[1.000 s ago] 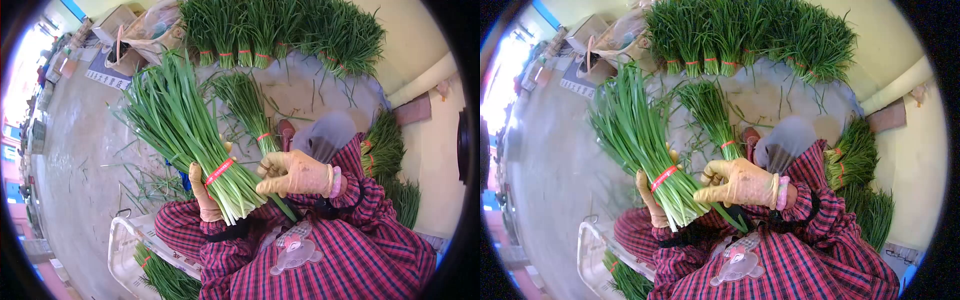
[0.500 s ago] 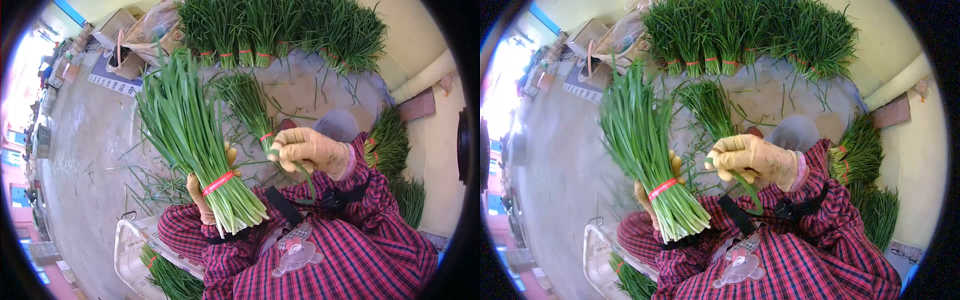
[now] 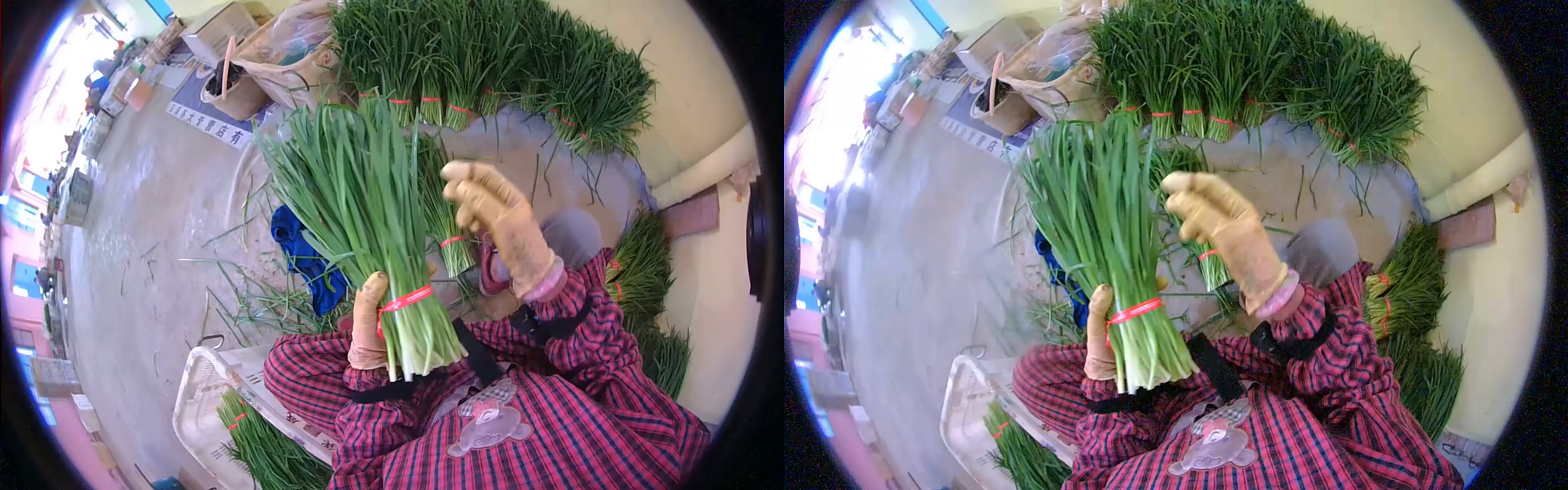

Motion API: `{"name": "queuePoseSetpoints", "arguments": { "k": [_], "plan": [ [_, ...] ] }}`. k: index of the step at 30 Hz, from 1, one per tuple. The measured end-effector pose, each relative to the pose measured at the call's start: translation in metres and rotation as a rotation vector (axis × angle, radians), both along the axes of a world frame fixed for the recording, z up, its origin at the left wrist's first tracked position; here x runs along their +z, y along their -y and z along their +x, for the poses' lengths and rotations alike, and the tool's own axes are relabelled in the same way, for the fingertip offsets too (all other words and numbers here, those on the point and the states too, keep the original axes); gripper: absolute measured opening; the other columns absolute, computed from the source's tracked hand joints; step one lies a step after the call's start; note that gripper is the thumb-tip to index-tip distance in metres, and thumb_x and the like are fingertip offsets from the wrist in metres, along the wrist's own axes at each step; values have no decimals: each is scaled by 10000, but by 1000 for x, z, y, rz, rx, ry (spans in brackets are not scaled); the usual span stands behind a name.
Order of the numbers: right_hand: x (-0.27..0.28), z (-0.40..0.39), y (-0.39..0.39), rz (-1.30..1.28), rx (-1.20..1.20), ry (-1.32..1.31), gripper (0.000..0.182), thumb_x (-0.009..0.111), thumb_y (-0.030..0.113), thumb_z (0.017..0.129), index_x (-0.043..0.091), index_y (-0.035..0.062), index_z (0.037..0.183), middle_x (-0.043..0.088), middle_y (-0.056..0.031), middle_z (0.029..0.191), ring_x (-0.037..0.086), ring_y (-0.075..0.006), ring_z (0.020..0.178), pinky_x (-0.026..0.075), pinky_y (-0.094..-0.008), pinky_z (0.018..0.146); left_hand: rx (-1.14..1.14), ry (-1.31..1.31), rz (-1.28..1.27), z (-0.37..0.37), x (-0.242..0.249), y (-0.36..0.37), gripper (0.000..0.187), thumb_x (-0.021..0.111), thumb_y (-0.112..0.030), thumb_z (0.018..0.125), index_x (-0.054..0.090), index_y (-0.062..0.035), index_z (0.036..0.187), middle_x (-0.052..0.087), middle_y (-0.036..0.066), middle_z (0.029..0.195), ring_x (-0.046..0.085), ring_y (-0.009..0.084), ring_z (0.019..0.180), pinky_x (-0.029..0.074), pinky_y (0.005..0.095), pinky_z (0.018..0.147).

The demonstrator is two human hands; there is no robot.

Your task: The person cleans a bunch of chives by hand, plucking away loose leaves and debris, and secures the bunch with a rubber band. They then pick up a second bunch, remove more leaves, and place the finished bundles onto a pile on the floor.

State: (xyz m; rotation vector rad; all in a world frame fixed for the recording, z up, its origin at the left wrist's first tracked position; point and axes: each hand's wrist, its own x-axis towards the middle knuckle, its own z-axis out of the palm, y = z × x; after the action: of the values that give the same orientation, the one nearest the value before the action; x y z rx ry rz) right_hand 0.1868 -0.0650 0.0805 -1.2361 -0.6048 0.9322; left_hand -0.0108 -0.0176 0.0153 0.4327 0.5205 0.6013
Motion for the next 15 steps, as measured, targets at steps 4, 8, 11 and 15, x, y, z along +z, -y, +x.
{"name": "queuePoseSetpoints", "arguments": {
  "k": [4, 8, 11, 15],
  "plan": [
    [7, -27, -11, -15, 282, 796, 316, 724, 216, 816, 656, 62, 1083, 623, -56, 889, 613, -182, 795, 494, -299, 719, 134, -36, 76, 11, 7, 2, 498, 663, -188, 867, 464, -5, 1286, 629, 111, 1103, 653, 214, 940, 549, 345, 829],
    [2, -35, -27, -37, 372, 999, 212, 705, 220, 791, 663, 75, 940, 608, -78, 862, 628, -247, 782, 504, -338, 694, 155, -29, 118, 11, 7, 0, 445, 700, -184, 853, 529, -10, 1225, 634, 83, 1095, 646, 168, 928, 541, 321, 811],
    [0, -37, -30, 26, 404, 1029, 167, 679, 201, 808, 657, 79, 919, 612, -80, 871, 633, -261, 785, 506, -348, 682, 81, -42, 157, 4, 0, -4, 429, 695, -184, 853, 538, -7, 1212, 639, 74, 1070, 648, 162, 911, 540, 316, 806],
    [-15, -41, -33, 89, 299, 1188, 150, 694, 184, 809, 663, 64, 893, 621, -89, 858, 637, -272, 769, 510, -338, 684, 104, -40, 112, 6, 1, -2, 409, 687, -172, 844, 547, -3, 1190, 641, 70, 1037, 647, 158, 886, 540, 311, 787]
  ]
}}
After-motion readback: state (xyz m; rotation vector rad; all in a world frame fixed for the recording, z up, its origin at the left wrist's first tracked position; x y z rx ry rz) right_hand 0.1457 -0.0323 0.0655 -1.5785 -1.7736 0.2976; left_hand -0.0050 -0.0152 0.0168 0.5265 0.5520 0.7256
